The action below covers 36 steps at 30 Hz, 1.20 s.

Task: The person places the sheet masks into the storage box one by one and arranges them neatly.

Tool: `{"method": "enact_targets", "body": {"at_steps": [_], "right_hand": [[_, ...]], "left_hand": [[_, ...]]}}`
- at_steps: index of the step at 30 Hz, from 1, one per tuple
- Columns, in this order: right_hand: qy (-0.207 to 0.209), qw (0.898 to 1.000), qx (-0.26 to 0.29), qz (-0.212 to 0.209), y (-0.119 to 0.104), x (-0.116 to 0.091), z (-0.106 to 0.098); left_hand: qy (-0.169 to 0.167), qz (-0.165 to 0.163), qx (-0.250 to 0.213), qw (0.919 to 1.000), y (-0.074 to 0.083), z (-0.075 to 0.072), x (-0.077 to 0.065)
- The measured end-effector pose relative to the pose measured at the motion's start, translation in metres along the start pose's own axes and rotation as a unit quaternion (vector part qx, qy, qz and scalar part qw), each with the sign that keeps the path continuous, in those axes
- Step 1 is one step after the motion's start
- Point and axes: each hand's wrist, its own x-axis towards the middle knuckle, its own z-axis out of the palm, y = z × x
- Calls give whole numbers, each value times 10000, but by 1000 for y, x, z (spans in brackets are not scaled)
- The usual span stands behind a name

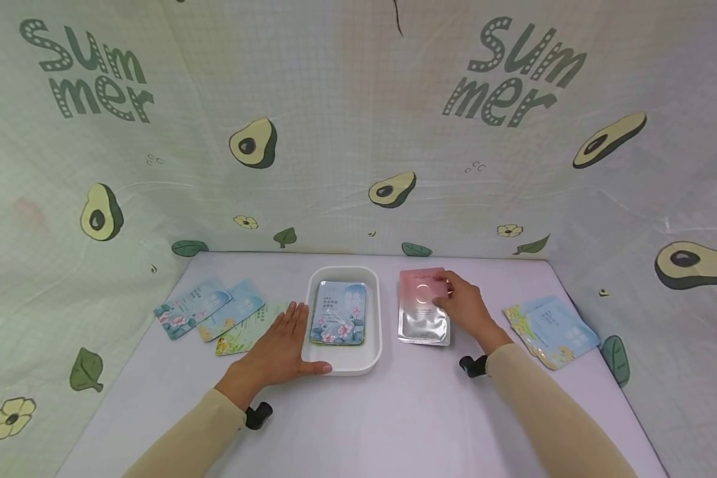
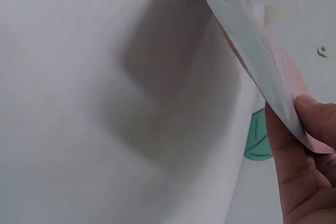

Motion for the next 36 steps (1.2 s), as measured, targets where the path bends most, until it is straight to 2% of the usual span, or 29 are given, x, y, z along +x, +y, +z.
{"method": "enact_targets", "body": {"at_steps": [7,10,18,28,32,36], "right_hand": [[-103,9968,635,484,-12,2,-2],[-95,9952,796,561,-18,4,-5],[-37,9964,754,397,-31,6,-15],[192,9966,800,104,-60,12,-37],[259,9944,1023,-29,-75,13,-42],[214,9881,1515,-126,-92,15,-41]], "left_hand": [[44,15,-22,10000,-1,2,1],[39,-2,36,10000,-1,2,1],[134,52,-123,9998,-1,1,0],[90,8,-74,9999,-1,2,1],[82,7,-55,10000,-2,2,1],[98,0,7,10000,-2,3,1]]}}
